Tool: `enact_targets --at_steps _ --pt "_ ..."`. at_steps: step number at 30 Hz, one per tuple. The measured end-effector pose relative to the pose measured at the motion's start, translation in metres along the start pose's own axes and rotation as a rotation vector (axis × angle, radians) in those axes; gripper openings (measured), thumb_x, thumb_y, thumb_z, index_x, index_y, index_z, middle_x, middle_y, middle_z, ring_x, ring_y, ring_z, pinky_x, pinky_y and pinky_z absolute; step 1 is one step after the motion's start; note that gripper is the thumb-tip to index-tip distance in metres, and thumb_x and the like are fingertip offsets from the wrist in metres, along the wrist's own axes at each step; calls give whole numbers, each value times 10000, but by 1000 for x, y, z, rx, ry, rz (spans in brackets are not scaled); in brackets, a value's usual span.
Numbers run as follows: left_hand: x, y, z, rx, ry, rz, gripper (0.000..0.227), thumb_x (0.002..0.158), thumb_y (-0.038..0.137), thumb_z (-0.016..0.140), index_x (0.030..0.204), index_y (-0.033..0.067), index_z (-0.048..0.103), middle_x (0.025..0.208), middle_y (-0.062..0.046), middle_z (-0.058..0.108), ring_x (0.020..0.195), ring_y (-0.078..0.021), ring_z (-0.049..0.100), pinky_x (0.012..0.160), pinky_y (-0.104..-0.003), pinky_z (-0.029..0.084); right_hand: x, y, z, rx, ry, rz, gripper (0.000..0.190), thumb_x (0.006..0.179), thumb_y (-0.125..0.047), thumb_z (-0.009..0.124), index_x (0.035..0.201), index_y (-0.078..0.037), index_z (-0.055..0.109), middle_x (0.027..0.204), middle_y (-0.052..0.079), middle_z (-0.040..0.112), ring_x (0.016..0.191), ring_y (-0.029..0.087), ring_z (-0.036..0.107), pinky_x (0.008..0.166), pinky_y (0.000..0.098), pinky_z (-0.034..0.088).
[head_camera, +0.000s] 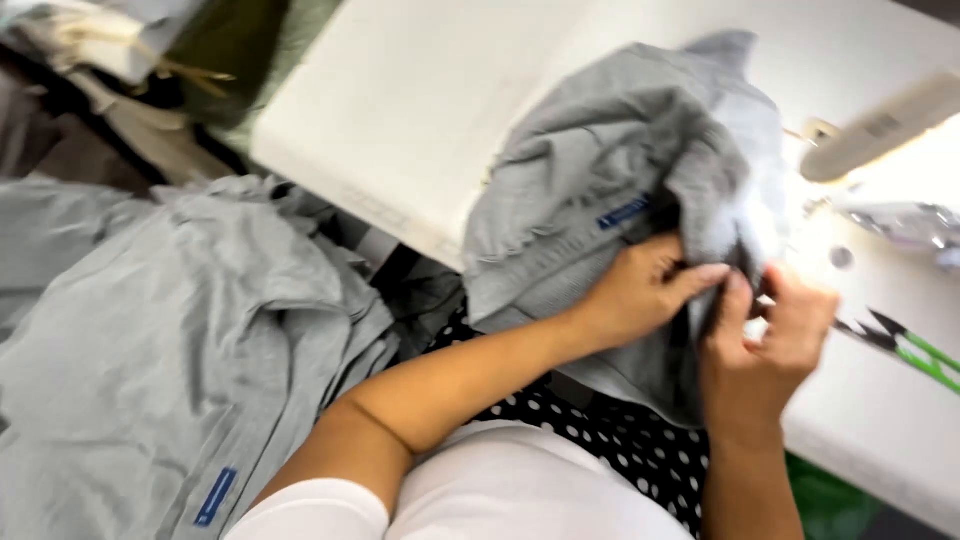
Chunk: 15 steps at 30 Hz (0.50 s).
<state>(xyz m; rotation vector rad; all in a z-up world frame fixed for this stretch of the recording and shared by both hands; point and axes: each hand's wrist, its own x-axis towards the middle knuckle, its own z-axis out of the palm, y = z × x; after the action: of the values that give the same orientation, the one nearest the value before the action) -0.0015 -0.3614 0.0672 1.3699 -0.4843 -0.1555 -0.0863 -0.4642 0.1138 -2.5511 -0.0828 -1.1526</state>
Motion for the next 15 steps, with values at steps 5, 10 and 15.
enact_targets --at_steps 5,10,15 --pt "-11 53 -31 991 225 575 414 992 471 582 752 135 552 678 -40 593 544 -248 594 428 -384 417 0 1 -2 97 45 -73 108 1102 120 663 1204 136 631 1088 270 597 880 342 553 743 406 544" --pt "27 84 -61 1153 -15 866 434 1085 347 816 1288 144 492 1264 -40 492 1128 -206 477 892 -361 405 -10 13 -4 58 41 -129 195 1053 149 702 1232 105 639 1098 251 604 956 378 649 886 452 576" --pt "71 90 -77 1344 -572 728 951 935 424 973 1583 291 290 1710 -40 34 1629 -273 410 1323 -628 302 -8 9 -10 50 -22 -295 225 1050 149 617 1268 97 641 1065 200 601 921 352 653 850 469 606"
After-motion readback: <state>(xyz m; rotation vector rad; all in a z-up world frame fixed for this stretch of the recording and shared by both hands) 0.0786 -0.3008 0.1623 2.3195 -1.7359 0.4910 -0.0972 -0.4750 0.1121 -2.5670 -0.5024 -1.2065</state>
